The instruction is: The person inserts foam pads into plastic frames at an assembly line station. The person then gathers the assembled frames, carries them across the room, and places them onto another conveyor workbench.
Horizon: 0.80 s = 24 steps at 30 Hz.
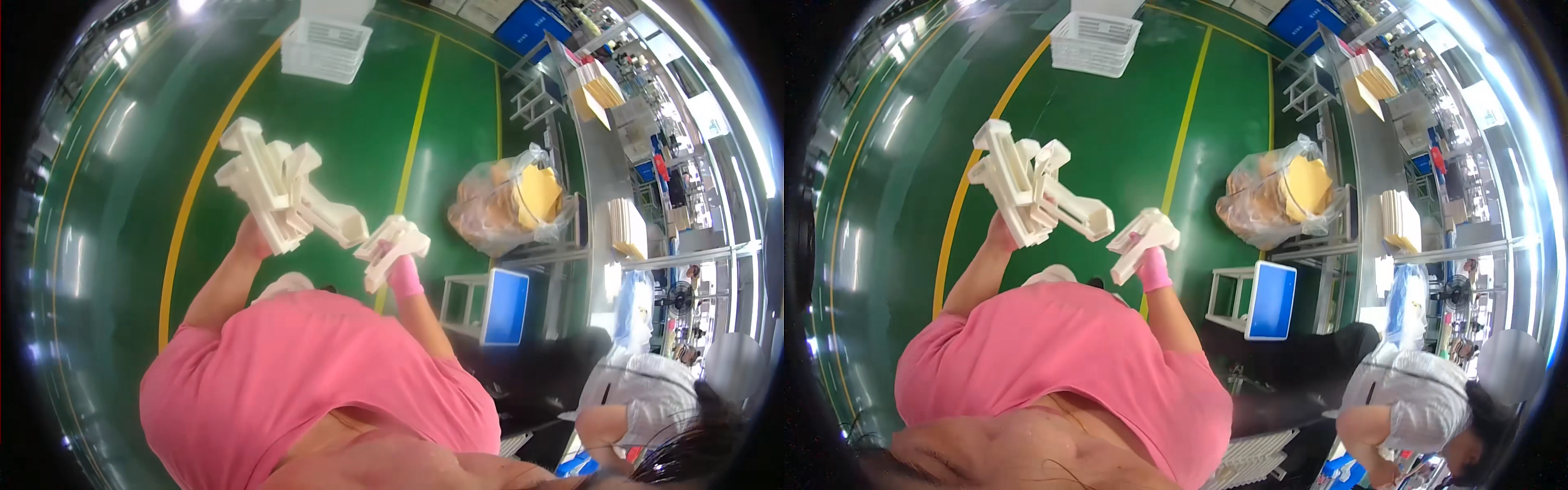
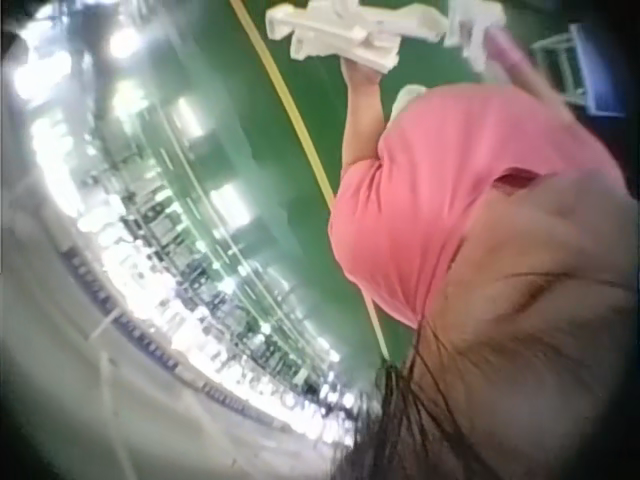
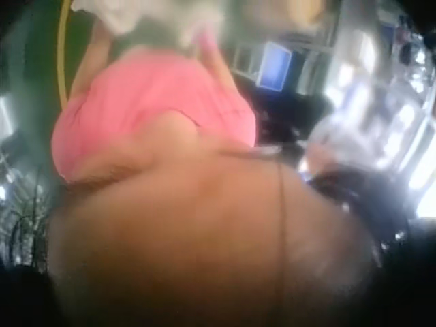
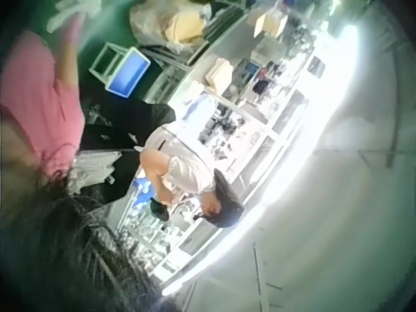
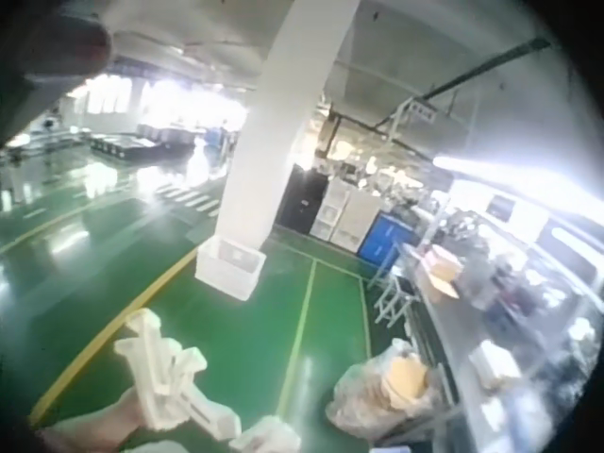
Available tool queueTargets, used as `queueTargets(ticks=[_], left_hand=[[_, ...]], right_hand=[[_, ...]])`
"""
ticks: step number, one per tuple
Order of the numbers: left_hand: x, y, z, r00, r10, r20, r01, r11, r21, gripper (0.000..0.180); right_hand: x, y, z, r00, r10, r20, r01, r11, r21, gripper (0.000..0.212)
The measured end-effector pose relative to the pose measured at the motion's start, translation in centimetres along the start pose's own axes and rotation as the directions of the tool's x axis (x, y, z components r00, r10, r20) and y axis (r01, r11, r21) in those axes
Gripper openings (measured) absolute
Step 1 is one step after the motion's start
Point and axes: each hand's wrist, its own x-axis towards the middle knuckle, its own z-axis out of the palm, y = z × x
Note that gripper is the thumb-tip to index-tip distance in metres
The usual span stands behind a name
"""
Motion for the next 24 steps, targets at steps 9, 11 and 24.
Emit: queueTargets(ticks=[9, 11, 24], left_hand=[[20.5, 11.1, -0.3, 0.999, 0.011, -0.046, -0.008, 0.998, 0.066, 0.045], [26.0, 13.7, 0.0, 1.000, -0.003, -0.030, 0.004, 1.000, 0.015, 0.043], [65.6, 17.2, 6.5, 0.919, -0.384, -0.093, 0.380, 0.923, -0.062, 0.045]], right_hand=[[28.1, -4.9, -3.4, 0.998, 0.043, -0.039, -0.030, 0.959, 0.282, 0.039], [29.8, -7.3, -3.5, 0.979, -0.032, -0.202, 0.046, 0.997, 0.065, 0.035], [47.7, -21.9, -12.5, 0.746, -0.019, -0.665, 0.141, 0.981, 0.130, 0.034]])
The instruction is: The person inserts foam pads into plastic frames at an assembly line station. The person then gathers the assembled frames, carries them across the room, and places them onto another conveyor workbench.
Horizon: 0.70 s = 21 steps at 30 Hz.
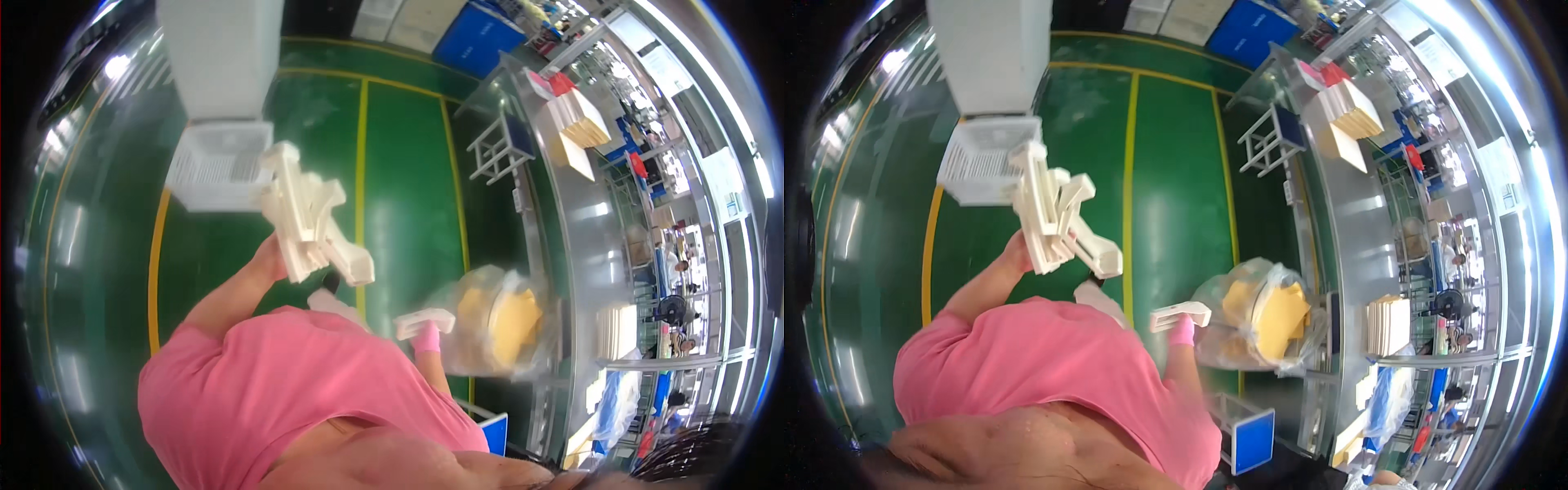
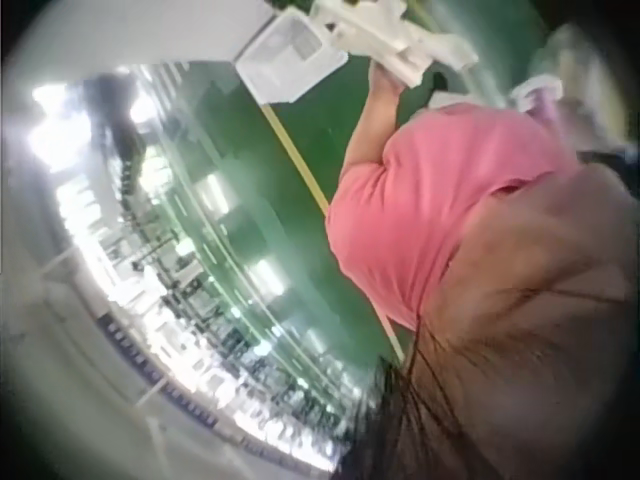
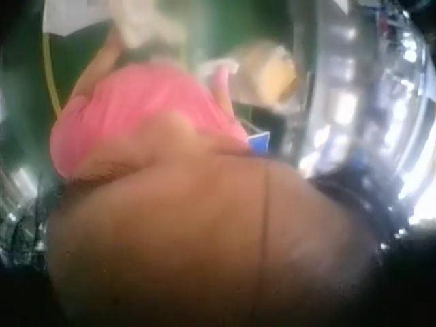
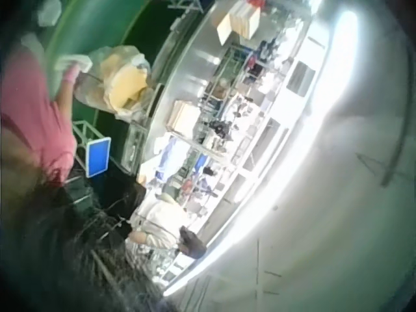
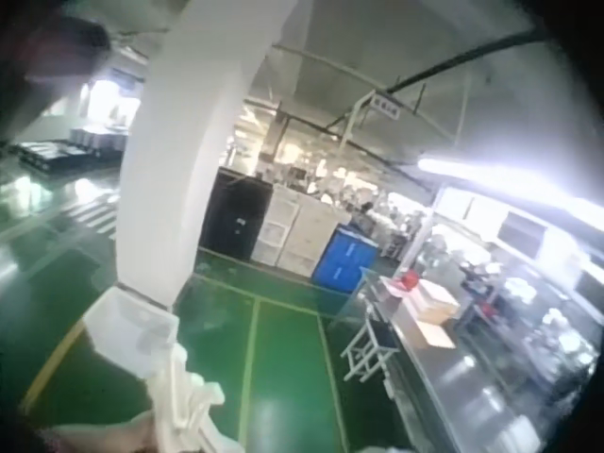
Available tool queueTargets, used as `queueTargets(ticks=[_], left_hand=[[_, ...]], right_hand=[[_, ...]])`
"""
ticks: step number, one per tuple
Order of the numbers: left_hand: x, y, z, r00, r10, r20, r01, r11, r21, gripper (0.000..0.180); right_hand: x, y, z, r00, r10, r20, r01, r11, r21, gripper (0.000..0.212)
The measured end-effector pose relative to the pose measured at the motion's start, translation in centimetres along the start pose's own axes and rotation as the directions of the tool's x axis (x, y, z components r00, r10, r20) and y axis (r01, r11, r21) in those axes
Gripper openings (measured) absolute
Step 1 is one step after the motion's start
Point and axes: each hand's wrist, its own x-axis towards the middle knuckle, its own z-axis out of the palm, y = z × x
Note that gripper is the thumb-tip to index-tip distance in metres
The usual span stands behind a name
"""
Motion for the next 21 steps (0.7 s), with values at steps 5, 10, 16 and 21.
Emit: queueTargets(ticks=[5, 10, 16, 21], left_hand=[[11.2, 6.4, 3.1, 0.994, -0.042, 0.103, 0.033, 0.995, 0.091, 0.046], [20.5, 13.7, 5.2, 0.999, 0.039, 0.005, -0.040, 0.995, 0.088, 0.048], [33.4, 22.7, 8.2, 0.989, 0.149, 0.019, -0.149, 0.962, 0.227, 0.049], [49.5, 28.0, 13.6, 0.996, -0.013, 0.084, -0.007, 0.974, 0.226, 0.047]], right_hand=[[16.7, -4.4, 15.4, 0.952, -0.052, 0.301, -0.016, 0.976, 0.219, 0.031], [12.6, -18.1, 35.9, 0.891, -0.148, 0.428, 0.181, 0.983, -0.036, 0.034], [26.8, -22.1, 42.3, 0.934, -0.037, 0.355, -0.027, 0.985, 0.173, 0.039], [36.5, -26.7, 41.1, 0.933, -0.218, 0.286, 0.218, 0.975, 0.033, 0.045]])
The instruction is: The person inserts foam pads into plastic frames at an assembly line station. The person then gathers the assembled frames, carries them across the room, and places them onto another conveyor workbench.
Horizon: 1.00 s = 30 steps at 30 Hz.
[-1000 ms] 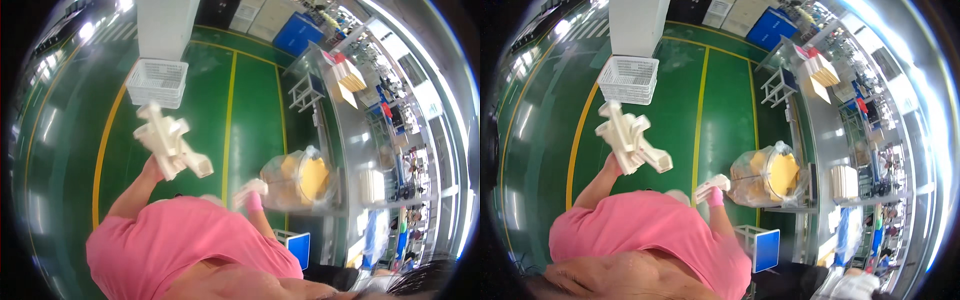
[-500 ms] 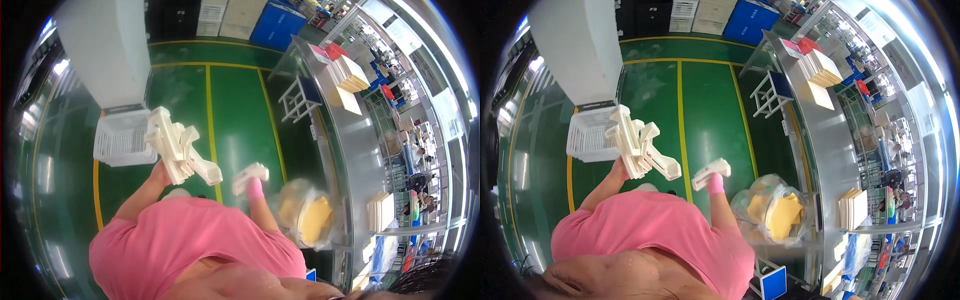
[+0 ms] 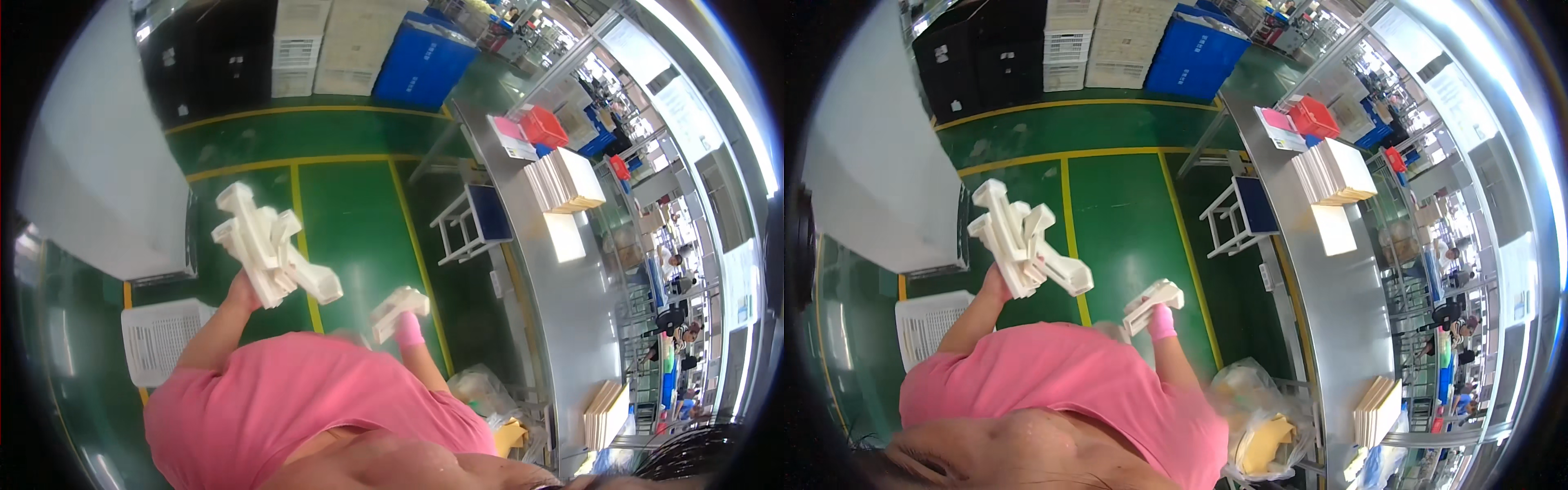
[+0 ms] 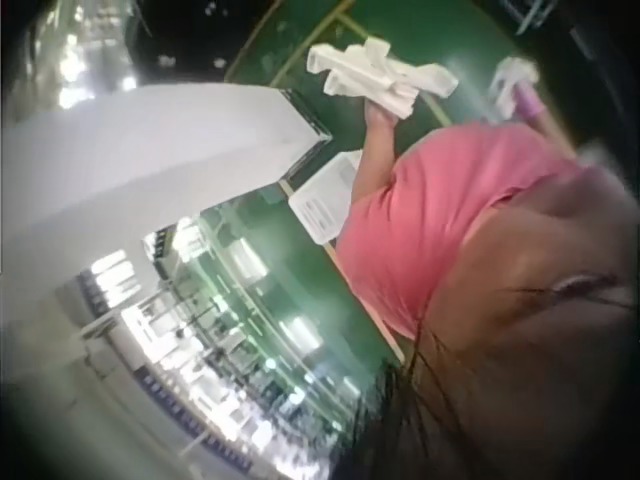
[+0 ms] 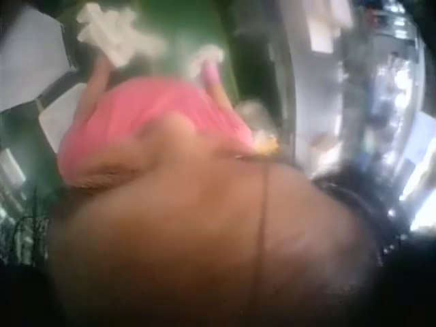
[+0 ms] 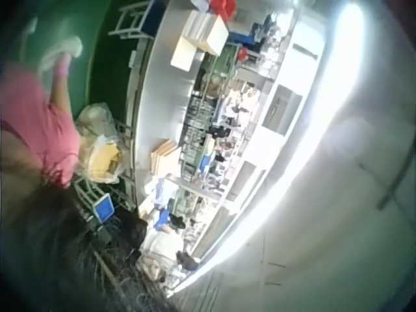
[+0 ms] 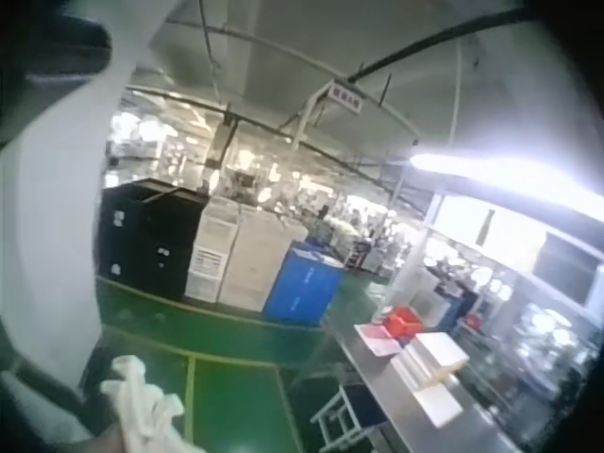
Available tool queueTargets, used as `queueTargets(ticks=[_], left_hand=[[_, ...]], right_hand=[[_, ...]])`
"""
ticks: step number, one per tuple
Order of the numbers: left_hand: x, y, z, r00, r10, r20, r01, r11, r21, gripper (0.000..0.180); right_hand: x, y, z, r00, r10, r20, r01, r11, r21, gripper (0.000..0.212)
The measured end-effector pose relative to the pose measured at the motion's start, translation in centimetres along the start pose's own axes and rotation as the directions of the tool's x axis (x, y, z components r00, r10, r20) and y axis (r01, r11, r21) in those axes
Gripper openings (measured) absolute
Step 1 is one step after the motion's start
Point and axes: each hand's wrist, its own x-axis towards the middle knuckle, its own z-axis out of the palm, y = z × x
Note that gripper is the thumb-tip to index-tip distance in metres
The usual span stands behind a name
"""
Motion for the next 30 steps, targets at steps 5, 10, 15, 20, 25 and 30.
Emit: queueTargets(ticks=[5, 10, 15, 20, 25, 30], left_hand=[[16.1, 5.1, 3.9, 0.986, -0.150, 0.080, 0.141, 0.985, 0.100, 0.043], [30.8, 8.2, 5.7, 0.939, -0.295, 0.176, 0.313, 0.946, -0.084, 0.050], [42.2, 12.8, 7.0, 0.968, -0.246, 0.054, 0.252, 0.956, -0.150, 0.048], [52.3, 19.4, 7.1, 0.988, 0.013, -0.156, -0.017, 1.000, -0.024, 0.043], [66.7, 26.2, 6.1, 0.981, -0.047, -0.188, 0.039, 0.998, -0.047, 0.042], [84.9, 27.0, 10.8, 0.849, -0.527, 0.034, 0.522, 0.829, -0.202, 0.038]], right_hand=[[5.3, -7.3, 3.0, 0.970, 0.150, -0.190, -0.075, 0.933, 0.352, 0.050], [18.2, -15.0, 7.7, 0.977, 0.108, -0.183, -0.044, 0.944, 0.326, 0.039], [34.8, -22.6, 17.7, 0.997, 0.060, -0.038, -0.040, 0.918, 0.394, 0.044], [47.6, -31.8, 25.5, 0.985, -0.129, 0.115, 0.116, 0.987, 0.112, 0.046], [59.2, -35.9, 26.3, 0.987, -0.128, 0.095, 0.103, 0.968, 0.228, 0.046], [65.4, -42.6, 26.7, 0.974, -0.152, -0.167, 0.155, 0.988, 0.009, 0.045]])
